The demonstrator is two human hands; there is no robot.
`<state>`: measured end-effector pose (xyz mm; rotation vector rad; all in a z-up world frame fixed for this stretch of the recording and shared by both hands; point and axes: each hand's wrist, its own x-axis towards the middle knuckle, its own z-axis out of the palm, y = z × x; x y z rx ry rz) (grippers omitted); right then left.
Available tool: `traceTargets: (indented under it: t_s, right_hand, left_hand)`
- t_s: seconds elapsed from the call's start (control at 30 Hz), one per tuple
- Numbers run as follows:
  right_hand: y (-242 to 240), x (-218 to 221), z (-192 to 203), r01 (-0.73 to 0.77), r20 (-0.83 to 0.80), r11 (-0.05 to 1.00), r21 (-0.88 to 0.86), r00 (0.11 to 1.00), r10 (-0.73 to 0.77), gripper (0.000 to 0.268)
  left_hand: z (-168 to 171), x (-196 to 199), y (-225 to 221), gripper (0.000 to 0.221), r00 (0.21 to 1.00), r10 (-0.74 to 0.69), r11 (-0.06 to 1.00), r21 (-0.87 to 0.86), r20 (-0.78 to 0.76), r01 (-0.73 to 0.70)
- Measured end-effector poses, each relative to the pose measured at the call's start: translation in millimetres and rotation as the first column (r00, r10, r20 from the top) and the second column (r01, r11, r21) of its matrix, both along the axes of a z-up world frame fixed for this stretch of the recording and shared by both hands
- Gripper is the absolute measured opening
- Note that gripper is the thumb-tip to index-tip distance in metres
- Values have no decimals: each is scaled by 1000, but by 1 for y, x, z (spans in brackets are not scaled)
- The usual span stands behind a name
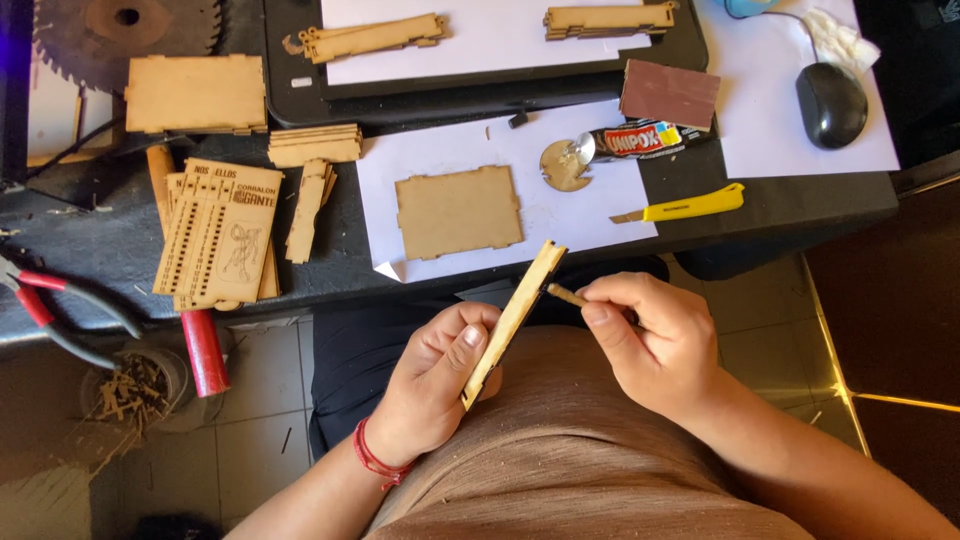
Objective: Gluing and assembling laser-cut wooden pieces to form a box structure.
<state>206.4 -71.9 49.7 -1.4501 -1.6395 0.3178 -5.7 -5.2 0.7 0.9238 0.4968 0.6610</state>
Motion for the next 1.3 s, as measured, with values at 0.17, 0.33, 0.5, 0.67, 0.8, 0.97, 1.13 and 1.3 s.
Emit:
traceTargets:
  t_s: [0.17, 0.33, 0.5, 0.67, 0.8, 0.97, 1.13, 1.3]
  right_hand:
    - [-2, -11, 9, 87, -6, 969, -232, 996, -90, 15]
    - [-8, -26, 6, -210, 87, 972, -103, 972, 219, 6]
    - [-7, -30, 3, -230, 62, 964, -137, 969, 240, 13]
    - [-12, -31, -2, -320, 47, 924, -209, 941, 336, 14]
    - [-12, -30, 1, -319, -57, 895, -312, 947, 317, 14]
    - [-9, -31, 4, -365, -330, 796, -483, 918, 220, 29]
    - [-4, -30, -12, -265, -299, 922, -283, 938, 178, 28]
    - [-7, -33, -8, -112, -117, 981, -156, 989, 94, 19]
  left_hand:
    - [2, 1, -1, 29, 998, 45, 999, -13, -40, -45]
    - [-1, 6, -1, 28, 990, 141, 989, 45, -19, -141]
    - [3, 7, 0, 28, 987, 155, 982, 120, -49, -148]
    - [2, 6, -2, 26, 984, 173, 977, 133, -33, -167]
    - [5, 3, -2, 25, 982, 181, 969, 180, -62, -167]
    - [10, 2, -2, 29, 986, 153, 958, 254, -63, -133]
    - [-12, 9, 0, 25, 969, 244, 948, 202, 42, -247]
    - [-7, 10, 0, 24, 966, 253, 947, 189, 62, -260]
